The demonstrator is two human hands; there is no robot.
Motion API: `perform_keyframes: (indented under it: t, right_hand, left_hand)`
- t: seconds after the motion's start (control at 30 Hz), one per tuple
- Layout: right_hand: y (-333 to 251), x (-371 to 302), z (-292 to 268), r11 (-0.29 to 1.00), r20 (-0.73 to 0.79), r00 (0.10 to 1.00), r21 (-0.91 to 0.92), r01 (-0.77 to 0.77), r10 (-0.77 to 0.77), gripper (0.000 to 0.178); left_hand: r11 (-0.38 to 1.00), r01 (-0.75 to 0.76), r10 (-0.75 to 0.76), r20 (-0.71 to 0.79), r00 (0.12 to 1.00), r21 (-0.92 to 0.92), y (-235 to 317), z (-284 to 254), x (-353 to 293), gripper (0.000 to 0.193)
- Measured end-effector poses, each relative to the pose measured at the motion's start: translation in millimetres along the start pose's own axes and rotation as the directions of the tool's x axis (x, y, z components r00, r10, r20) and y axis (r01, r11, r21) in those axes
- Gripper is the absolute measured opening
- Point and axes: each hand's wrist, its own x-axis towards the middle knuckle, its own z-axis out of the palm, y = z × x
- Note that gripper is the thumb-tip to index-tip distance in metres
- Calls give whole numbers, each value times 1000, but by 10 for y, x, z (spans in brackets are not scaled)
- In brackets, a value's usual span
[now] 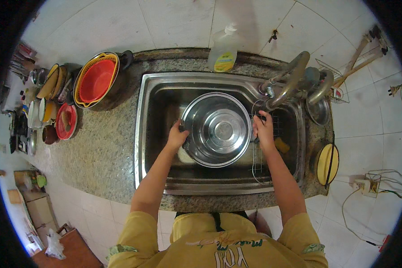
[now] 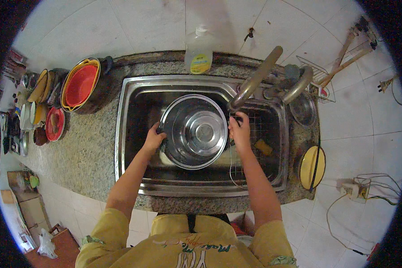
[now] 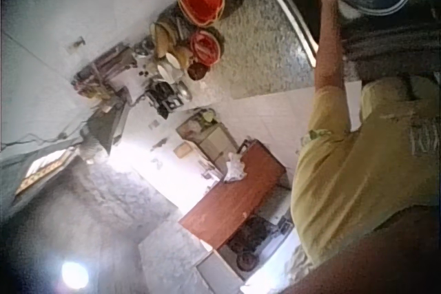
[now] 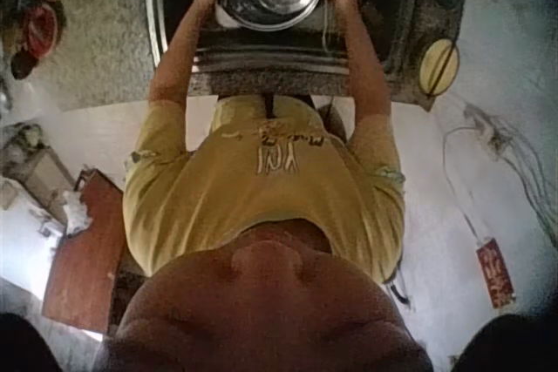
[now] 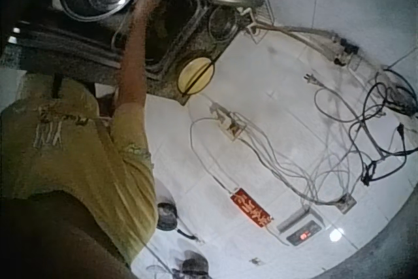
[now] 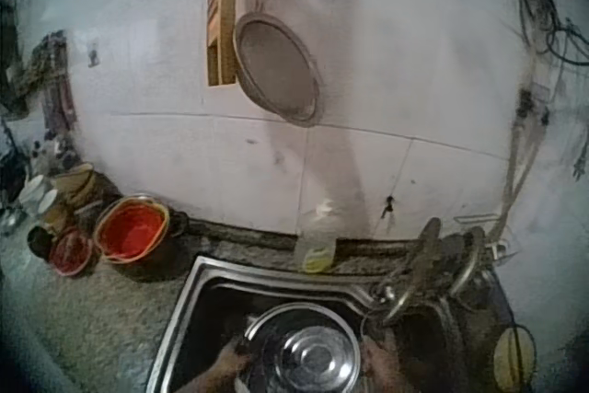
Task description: The person washes a metal ladle and a large metal pot in a kitchen sink. They use a sponge and running water to scrub the items, rinsing them thoroughly before placing the ladle on a drying rack and continuing to clean the pot.
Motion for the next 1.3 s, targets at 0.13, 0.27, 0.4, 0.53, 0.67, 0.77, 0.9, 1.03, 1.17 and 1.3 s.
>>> perform_keyframes:
  t: [0.13,0.27,0.4,0.53,0.67,0.77,0.9,1.03,1.17,1.3]
  right_hand:
    - [253,351,-186,782,98,935,-521,340,-341,56]
    - [197,473,-211,606,208,874,-649,460,-440,61]
    - [70,369,-144,797,53,953,-536,278,-297,60]
    - [14,340,-81,739,58,916,-573,356,-397,58]
    - [18,339,-118,604,155,881,-675,425,-447,52]
    - [-73,169,-4,728,70,941,-615,303,-332,46]
    - [274,194,-206,754,46,922,-560,343,-385,35]
    - [301,-23,-193,976,22,995,-195,100,-98,19]
    - [164,-216,-146,991,51,991,38,-128,126,16]
    - [342,-173,-323,998,18,998,-26,-52,52,17]
  left_hand:
    - [998,16,-18,-31,999,-60,37,62,-22,66]
    - [988,93,-92,9,996,-121,138,23,-97,65]
    - [1000,18,-18,-23,1000,1,14,28,-110,64]
    - [996,51,-50,11,999,-77,-2,-7,-173,64]
    - [984,153,-149,44,988,-90,235,-10,-299,65]
    - [998,51,-52,-77,996,-24,158,-63,-311,67]
    - [958,-271,287,-257,923,96,515,76,-467,74]
    - [895,-154,161,-19,987,-418,746,457,-507,71]
    - [900,-136,221,165,961,-415,670,920,-468,50]
    - [815,221,-19,358,934,-535,684,1404,-433,44]
